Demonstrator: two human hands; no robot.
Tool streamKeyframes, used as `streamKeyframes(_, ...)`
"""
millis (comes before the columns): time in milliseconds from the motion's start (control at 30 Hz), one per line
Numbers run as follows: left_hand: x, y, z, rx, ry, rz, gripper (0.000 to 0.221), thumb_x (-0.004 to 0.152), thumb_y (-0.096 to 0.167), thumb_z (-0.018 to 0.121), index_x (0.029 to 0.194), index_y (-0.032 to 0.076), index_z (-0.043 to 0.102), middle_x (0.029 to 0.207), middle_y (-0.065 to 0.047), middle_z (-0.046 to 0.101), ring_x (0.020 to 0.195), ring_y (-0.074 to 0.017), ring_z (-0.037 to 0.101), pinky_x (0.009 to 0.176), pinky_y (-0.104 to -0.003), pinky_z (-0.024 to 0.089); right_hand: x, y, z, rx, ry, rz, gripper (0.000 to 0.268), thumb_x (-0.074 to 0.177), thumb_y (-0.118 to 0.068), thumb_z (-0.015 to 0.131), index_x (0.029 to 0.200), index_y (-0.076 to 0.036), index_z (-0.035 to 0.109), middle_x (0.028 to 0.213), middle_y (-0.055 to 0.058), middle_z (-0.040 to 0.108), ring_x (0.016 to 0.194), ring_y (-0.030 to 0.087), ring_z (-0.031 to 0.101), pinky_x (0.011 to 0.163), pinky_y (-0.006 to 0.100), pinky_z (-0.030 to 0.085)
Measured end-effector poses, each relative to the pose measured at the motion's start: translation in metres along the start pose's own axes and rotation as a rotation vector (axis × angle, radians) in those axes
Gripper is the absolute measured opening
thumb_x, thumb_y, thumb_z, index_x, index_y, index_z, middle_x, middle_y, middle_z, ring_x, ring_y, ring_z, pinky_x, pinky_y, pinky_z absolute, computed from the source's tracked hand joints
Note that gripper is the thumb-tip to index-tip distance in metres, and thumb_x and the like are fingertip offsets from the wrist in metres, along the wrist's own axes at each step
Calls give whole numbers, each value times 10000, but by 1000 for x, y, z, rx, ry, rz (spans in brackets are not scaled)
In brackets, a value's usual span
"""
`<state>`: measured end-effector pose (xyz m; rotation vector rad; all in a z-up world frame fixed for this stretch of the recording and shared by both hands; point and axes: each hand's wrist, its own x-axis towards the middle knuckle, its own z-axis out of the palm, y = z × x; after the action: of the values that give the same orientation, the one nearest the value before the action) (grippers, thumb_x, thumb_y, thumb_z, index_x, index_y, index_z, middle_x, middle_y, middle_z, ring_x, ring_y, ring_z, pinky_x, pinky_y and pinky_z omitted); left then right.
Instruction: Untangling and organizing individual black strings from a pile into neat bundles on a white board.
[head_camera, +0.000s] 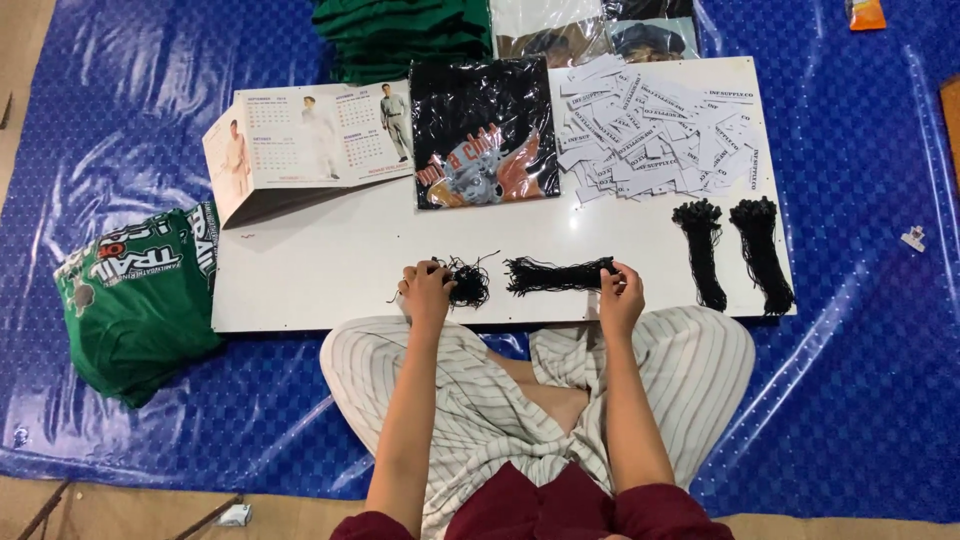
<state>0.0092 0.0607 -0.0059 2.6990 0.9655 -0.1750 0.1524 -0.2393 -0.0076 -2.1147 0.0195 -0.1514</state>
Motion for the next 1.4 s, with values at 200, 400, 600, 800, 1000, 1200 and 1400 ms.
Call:
streamKeyframes(200, 6, -7, 24, -42, 33, -5, 207, 916, 405, 727, 1062, 260, 750, 1190, 4, 599, 1190, -250, 443, 950, -400, 377, -3, 2, 1, -22, -24, -23, 261, 984, -252, 752, 1191, -108, 686, 970, 106, 638, 781, 241, 666, 737, 378, 558)
streamKeyframes(400, -3, -7, 8, -109, 58, -14, 239, 881, 387, 778, 1078, 258, 738, 1189, 8, 588, 1188, -246, 436, 939, -401, 370, -4, 8, 2, 5, -29, -30, 263, 1014, -264, 727, 1204, -88, 677, 983, 105, 634, 782, 225, 659, 737, 374, 556)
streamKeyframes(600, -2, -3, 15, -100, 97, 58, 174, 879, 369, 770, 1025, 275, 754, 1181, 15, 577, 1182, -270, 438, 933, -413, 386, -7, 7, 3, 5, -56, -38, 260, 1031, -267, 712, 1216, -88, 671, 984, 106, 625, 791, 226, 653, 739, 380, 551)
streamKeyframes(800, -9, 2, 0, -313, 169, 64, 151, 965, 383, 695, 1076, 285, 727, 1086, 18, 640, 1131, -246, 506, 936, -414, 405, -8, 8, 1, 3, -70, -47, 272, 1050, -294, 694, 1232, -94, 661, 1003, 102, 623, 810, 225, 651, 748, 382, 550)
streamKeyframes(1000, -14, 4, 7, -775, 319, 98, 146, 975, 316, 740, 1113, 273, 721, 978, 66, 745, 1047, -183, 605, 962, -396, 477, -16, -23, 2, 63, -150, -11, 260, 1022, -210, 696, 1226, -53, 665, 979, 118, 628, 817, 227, 633, 735, 378, 526)
streamKeyframes(1200, -24, 15, -11, -924, 342, 133, 186, 967, 220, 767, 1122, 192, 667, 998, 12, 660, 1069, -212, 671, 978, -404, 503, -44, -56, 57, 208, -421, -138, 170, 954, -146, 748, 1122, -117, 754, 893, 82, 691, 765, 201, 667, 683, 316, 541)
streamKeyframes(1400, -25, 19, -2, -1004, 297, 214, 187, 951, 139, 776, 1107, 167, 677, 1032, -2, 586, 1039, -218, 695, 963, -408, 533, -65, -116, 83, 307, -650, -297, 202, 938, -155, 776, 1141, -147, 784, 1009, 63, 758, 859, 212, 739, 741, 300, 599)
